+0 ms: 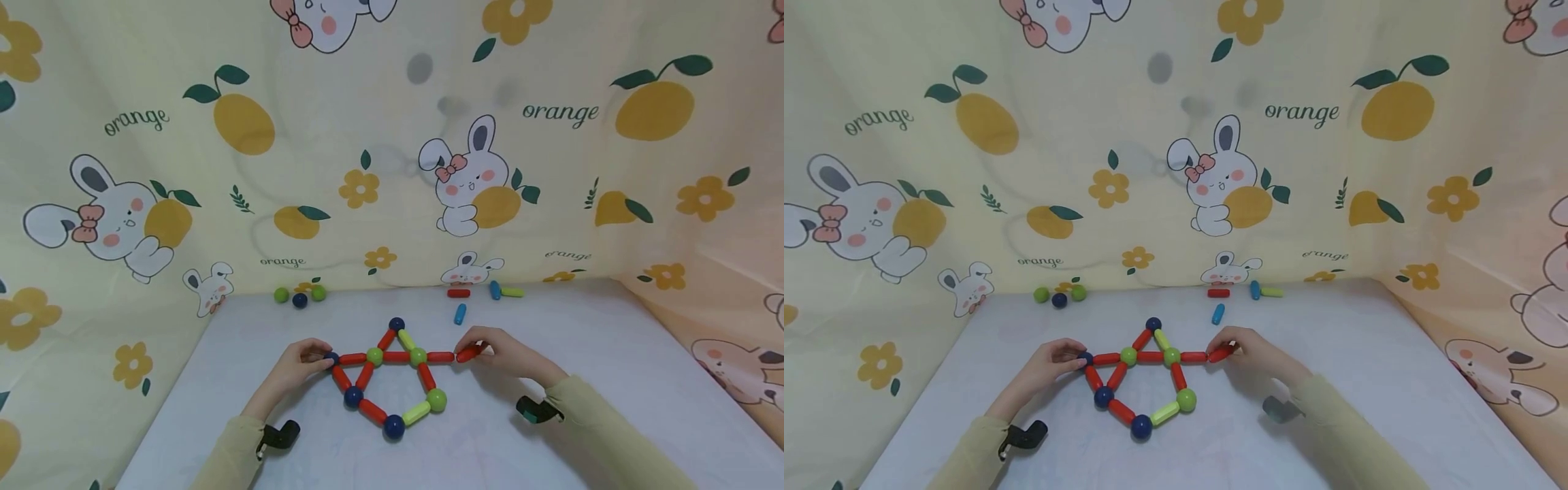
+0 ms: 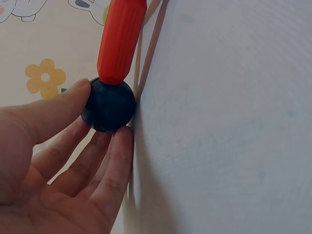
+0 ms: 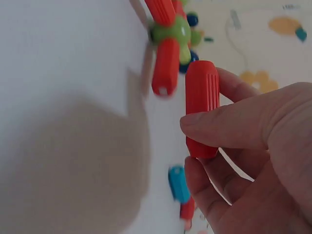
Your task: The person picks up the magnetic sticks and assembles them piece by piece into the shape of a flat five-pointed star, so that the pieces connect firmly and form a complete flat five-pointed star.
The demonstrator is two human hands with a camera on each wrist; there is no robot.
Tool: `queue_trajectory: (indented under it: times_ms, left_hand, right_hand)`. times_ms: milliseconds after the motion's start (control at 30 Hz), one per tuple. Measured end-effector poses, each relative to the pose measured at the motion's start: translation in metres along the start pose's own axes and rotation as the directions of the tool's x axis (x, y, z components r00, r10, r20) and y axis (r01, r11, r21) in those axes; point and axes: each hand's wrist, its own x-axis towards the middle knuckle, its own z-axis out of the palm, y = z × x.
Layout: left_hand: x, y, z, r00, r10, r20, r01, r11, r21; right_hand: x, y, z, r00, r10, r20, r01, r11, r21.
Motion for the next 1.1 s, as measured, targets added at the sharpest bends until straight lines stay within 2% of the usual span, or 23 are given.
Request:
queue_trajectory:
  times_ms: [167, 400, 700, 1100]
  left_hand:
    - [0.000, 0.001, 0.000, 1.000, 0.002, 0.002, -0.002, 1.000, 0.004]
    - [0.000, 0.001, 0.000, 1.000, 0.003, 0.001, -0.003, 1.000, 0.003]
    - [0.000, 0.004, -0.001, 1.000, -0.001, -0.004, 0.001, 1.000, 0.003]
    - [0.000, 0.001, 0.000, 1.000, -0.005, -0.004, 0.005, 1.000, -0.009]
  right_hand:
    - [-0.001, -0.013, 0.017, 0.998, -0.045, 0.052, 0.045, 0.999, -0.008]
    - [0.002, -0.024, 0.035, 0.992, -0.019, 0.122, 0.025, 0.999, -0.048]
    - [0.002, -0.028, 0.044, 0.994, 0.032, 0.101, -0.025, 0.997, -0.071]
    - [0.002, -0.024, 0.046, 0.996, 0.017, 0.087, -0.014, 0.999, -0.036]
